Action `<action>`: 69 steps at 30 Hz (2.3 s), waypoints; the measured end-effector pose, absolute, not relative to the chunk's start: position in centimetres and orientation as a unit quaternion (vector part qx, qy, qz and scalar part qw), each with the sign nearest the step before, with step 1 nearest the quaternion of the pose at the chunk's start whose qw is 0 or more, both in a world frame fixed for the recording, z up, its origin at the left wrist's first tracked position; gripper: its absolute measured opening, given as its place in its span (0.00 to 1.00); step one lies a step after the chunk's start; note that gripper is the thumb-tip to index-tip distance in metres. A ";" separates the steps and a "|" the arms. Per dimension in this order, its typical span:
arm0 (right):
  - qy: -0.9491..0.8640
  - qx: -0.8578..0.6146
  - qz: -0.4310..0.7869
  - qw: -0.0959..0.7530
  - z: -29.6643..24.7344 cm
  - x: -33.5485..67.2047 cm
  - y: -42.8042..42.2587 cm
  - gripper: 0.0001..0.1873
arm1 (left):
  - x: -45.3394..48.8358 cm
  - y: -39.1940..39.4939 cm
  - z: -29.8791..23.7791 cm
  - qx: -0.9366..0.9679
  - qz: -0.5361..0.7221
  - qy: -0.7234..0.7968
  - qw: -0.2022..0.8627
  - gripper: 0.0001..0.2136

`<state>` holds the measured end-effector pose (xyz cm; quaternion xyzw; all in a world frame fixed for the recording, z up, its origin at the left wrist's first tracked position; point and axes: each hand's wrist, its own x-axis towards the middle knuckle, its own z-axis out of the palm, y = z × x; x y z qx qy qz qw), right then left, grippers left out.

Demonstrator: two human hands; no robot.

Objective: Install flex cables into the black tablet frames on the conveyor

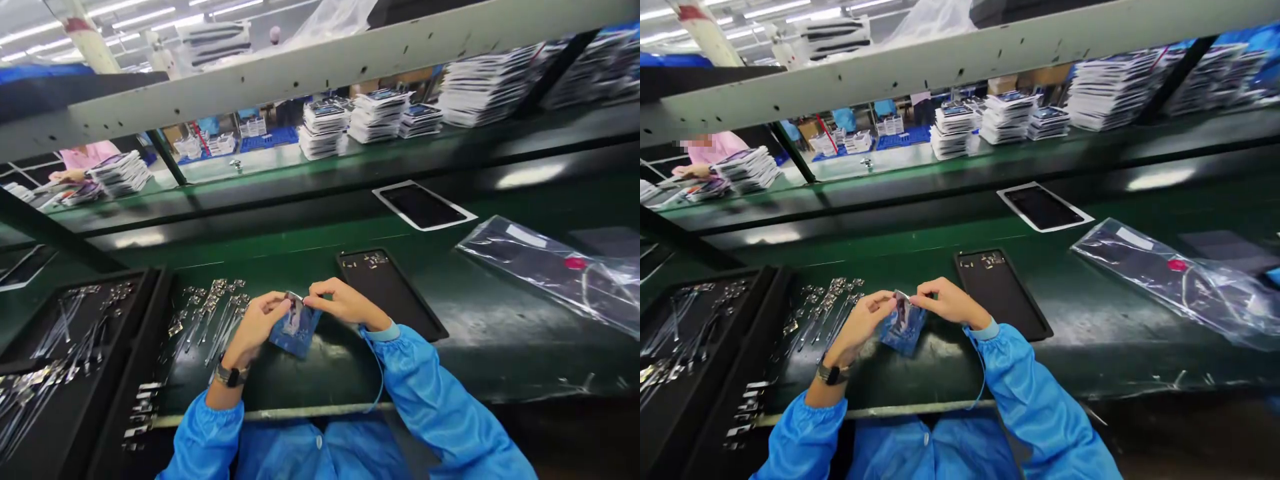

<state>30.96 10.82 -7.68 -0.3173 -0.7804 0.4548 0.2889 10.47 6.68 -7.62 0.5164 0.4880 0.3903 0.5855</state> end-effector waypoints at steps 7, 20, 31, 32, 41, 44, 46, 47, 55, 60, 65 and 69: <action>-0.857 -0.297 0.360 0.220 -9.0 29.6 10.0 0.26 | 10.0 7.4 -8.5 0.577 0.367 0.516 0.515 0.08; -0.790 -0.377 0.375 0.304 -10.0 29.1 10.8 0.31 | 11.1 7.8 -10.5 0.475 0.480 0.520 0.524 0.07; -0.778 -0.377 0.409 0.292 -10.1 28.6 10.1 0.30 | 10.7 8.0 -10.0 0.562 0.427 0.523 0.478 0.08; -0.777 -0.372 0.418 0.289 -10.2 28.5 10.1 0.29 | 10.8 7.9 -10.0 0.568 0.428 0.522 0.470 0.08; -0.767 -0.387 0.414 0.300 -10.6 28.7 10.5 0.27 | 10.5 7.8 -10.1 0.588 0.433 0.511 0.453 0.08; -0.764 -0.400 0.404 0.305 -10.5 28.6 10.5 0.28 | 10.5 7.8 -10.2 0.602 0.425 0.507 0.448 0.08; -0.761 -0.395 0.416 0.302 -10.4 28.6 10.5 0.28 | 10.5 7.8 -10.2 0.600 0.427 0.502 0.454 0.08; -0.761 -0.388 0.428 0.296 -10.4 28.6 10.5 0.28 | 10.5 7.8 -10.3 0.597 0.429 0.505 0.452 0.08; -0.802 -0.322 0.441 0.243 -10.6 28.9 11.0 0.28 | 10.5 7.9 -10.9 0.578 0.437 0.477 0.498 0.10; -0.826 -0.311 0.410 0.229 -10.7 28.9 10.7 0.29 | 10.1 8.0 -11.3 0.540 0.427 0.503 0.522 0.11; -0.797 -0.288 0.502 0.172 -10.6 29.3 10.7 0.30 | 10.2 8.0 -11.1 0.560 0.422 0.508 0.500 0.10; -0.778 -0.331 0.495 0.203 -10.3 29.1 10.5 0.32 | 9.9 7.9 -11.1 0.535 0.412 0.459 0.577 0.12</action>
